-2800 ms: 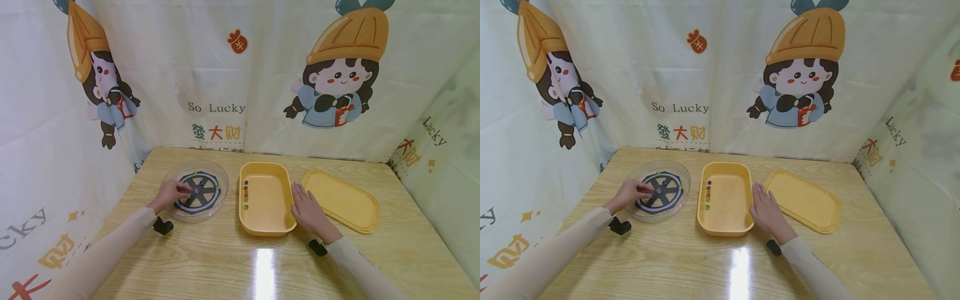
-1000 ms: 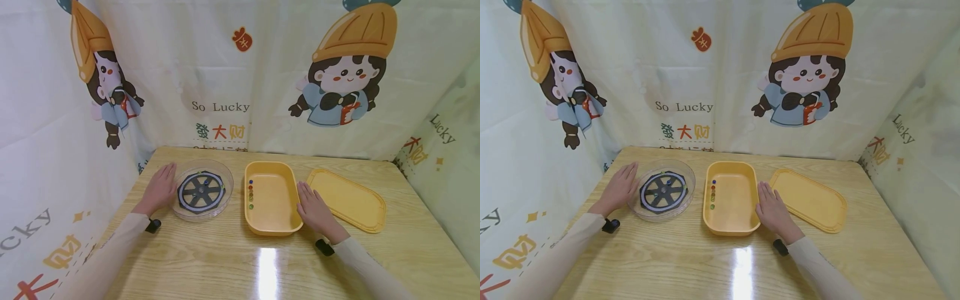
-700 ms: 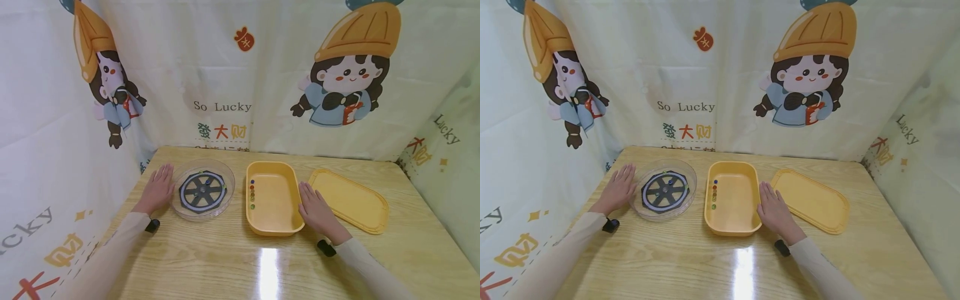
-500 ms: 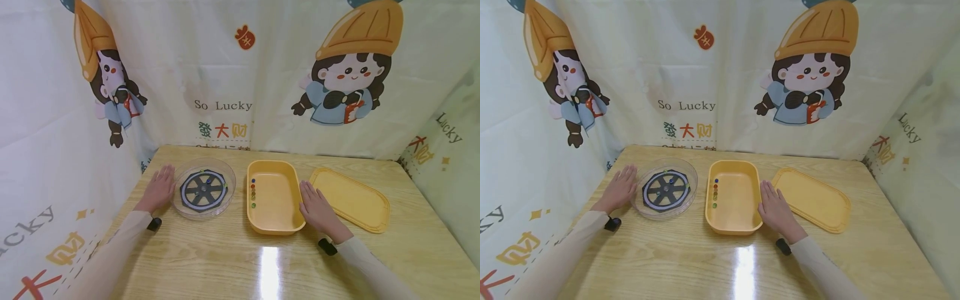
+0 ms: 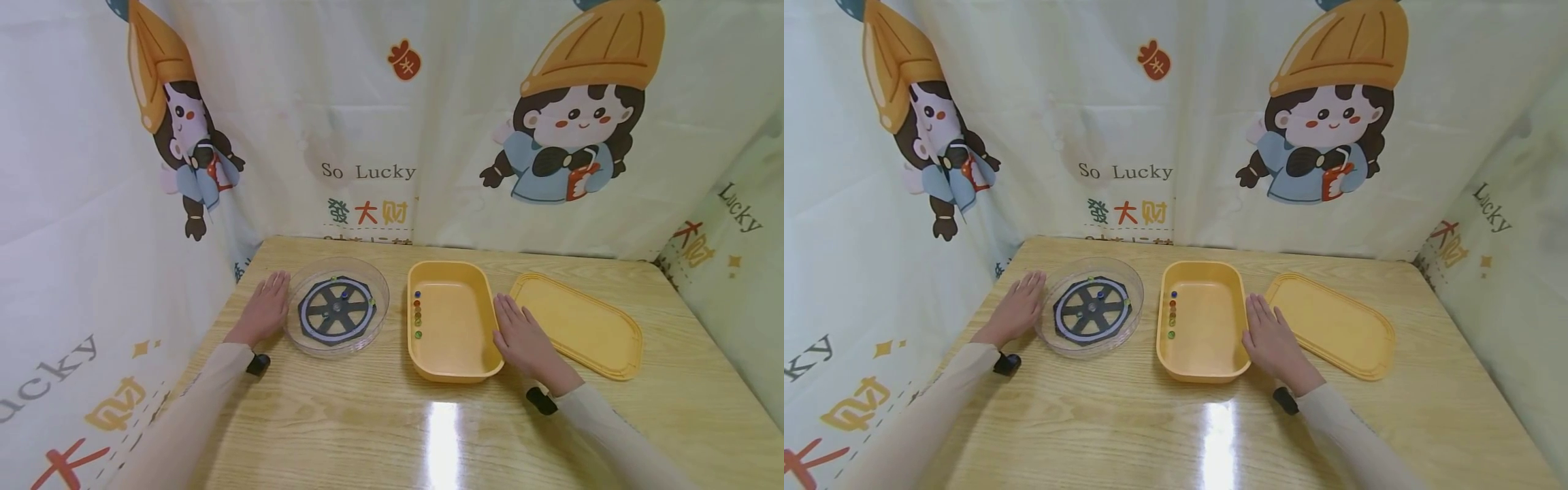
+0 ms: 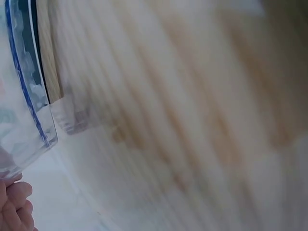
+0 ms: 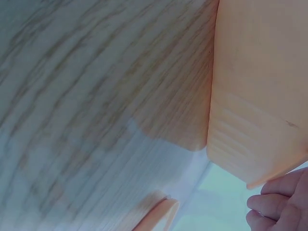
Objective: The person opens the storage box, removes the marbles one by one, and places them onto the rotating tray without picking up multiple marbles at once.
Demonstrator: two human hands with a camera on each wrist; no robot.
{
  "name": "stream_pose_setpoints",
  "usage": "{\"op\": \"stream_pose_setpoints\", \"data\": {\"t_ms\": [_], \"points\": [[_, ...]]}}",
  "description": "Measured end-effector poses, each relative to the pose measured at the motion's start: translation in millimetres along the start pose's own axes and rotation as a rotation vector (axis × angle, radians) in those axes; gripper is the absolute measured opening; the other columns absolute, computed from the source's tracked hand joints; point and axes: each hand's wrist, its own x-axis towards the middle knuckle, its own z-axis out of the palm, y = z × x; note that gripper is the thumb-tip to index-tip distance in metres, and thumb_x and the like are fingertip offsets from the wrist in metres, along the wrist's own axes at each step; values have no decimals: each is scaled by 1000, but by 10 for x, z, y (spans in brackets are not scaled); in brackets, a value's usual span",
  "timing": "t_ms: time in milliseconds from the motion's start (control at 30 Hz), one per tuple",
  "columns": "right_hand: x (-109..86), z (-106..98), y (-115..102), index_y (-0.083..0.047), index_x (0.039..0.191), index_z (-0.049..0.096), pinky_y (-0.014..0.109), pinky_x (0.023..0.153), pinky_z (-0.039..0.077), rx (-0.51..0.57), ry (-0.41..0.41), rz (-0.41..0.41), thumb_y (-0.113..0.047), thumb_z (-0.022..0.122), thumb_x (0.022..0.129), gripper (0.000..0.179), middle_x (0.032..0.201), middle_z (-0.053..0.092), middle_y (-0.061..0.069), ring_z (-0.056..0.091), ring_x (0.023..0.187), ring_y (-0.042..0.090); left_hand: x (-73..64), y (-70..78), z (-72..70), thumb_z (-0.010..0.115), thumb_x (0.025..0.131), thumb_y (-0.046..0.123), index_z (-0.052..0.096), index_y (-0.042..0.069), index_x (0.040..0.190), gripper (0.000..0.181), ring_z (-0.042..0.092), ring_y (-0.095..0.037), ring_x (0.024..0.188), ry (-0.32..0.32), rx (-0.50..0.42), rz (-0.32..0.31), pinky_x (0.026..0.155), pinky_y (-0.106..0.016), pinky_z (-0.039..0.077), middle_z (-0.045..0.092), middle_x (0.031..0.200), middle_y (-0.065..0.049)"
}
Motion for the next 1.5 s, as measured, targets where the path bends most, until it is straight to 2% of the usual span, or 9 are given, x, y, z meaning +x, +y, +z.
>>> {"op": "stream_pose_setpoints", "data": {"t_ms": [267, 500, 600, 800, 933, 1100, 1267, 1367, 1500], "points": [[10, -23, -11, 12, 143, 24, 58, 110, 22, -3, -5, -4, -19, 43, 96, 59, 151, 25, 27, 25, 140, 41, -4, -4, -13, 35, 95, 12, 22, -12, 143, 55, 19, -45, 140, 9, 33, 5, 114, -55, 16, 24, 149, -30], [35, -172, -18, 13, 142, 24, 59, 110, 20, -20, -52, -9, -26, 45, 98, 63, 150, 24, 29, 22, 140, 44, -24, 14, -29, 36, 95, 11, 23, -13, 142, 55, 20, -45, 139, 11, 35, -3, 113, -55, 17, 25, 149, -30], [108, -281, -24, 12, 143, 22, 59, 111, 19, -26, -58, -18, -30, 45, 98, 66, 151, 22, 28, 20, 141, 43, -38, 20, -61, 35, 95, 12, 24, -13, 142, 54, 20, -45, 140, 11, 37, -14, 114, -54, 16, 25, 149, -30], [315, -549, -129, 9, 145, 22, 57, 112, 19, -51, -52, -72, -34, 44, 99, 67, 152, 22, 25, 19, 142, 41, -63, -37, -83, 34, 96, 17, 25, -13, 142, 55, 19, -44, 140, -29, 49, -38, 114, -54, 14, 25, 149, -30], [477, -668, -240, 7, 145, 22, 56, 113, 19, -26, -61, -111, -36, 41, 99, 66, 153, 22, 23, 20, 142, 39, -81, -51, -78, 35, 97, 17, 29, -13, 141, 53, 22, -43, 140, -19, 68, -45, 114, -54, 15, 29, 148, -30], [743, -718, -383, 2, 143, 33, 54, 109, 29, 103, -112, -140, -35, 44, 99, 59, 148, 35, 22, 35, 136, 38, -87, -31, -101, 34, 97, 16, 30, -13, 140, 52, 23, -44, 139, -12, 84, -35, 114, -53, 17, 30, 147, -30], [1011, -622, -465, 1, 132, 50, 49, 98, 44, 333, -166, -162, -22, 50, 97, 42, 131, 56, 20, 55, 118, 36, -97, -12, -97, 35, 97, 15, 32, -14, 138, 51, 24, -44, 139, 4, 82, -21, 114, -53, 19, 31, 146, -31], [1148, -522, -496, 3, 127, 56, 47, 94, 47, 442, -177, -161, -18, 51, 96, 37, 124, 61, 20, 59, 113, 34, -101, -10, -81, 37, 97, 14, 33, -15, 137, 50, 26, -45, 138, 21, 80, -12, 113, -53, 20, 33, 145, -31], [1288, -385, -507, 4, 122, 60, 43, 90, 50, 521, -164, -138, -14, 53, 95, 33, 118, 64, 20, 62, 109, 32, -106, -12, -56, 37, 96, 13, 33, -15, 137, 50, 26, -45, 138, 32, 76, -5, 113, -53, 20, 33, 145, -31]]}}
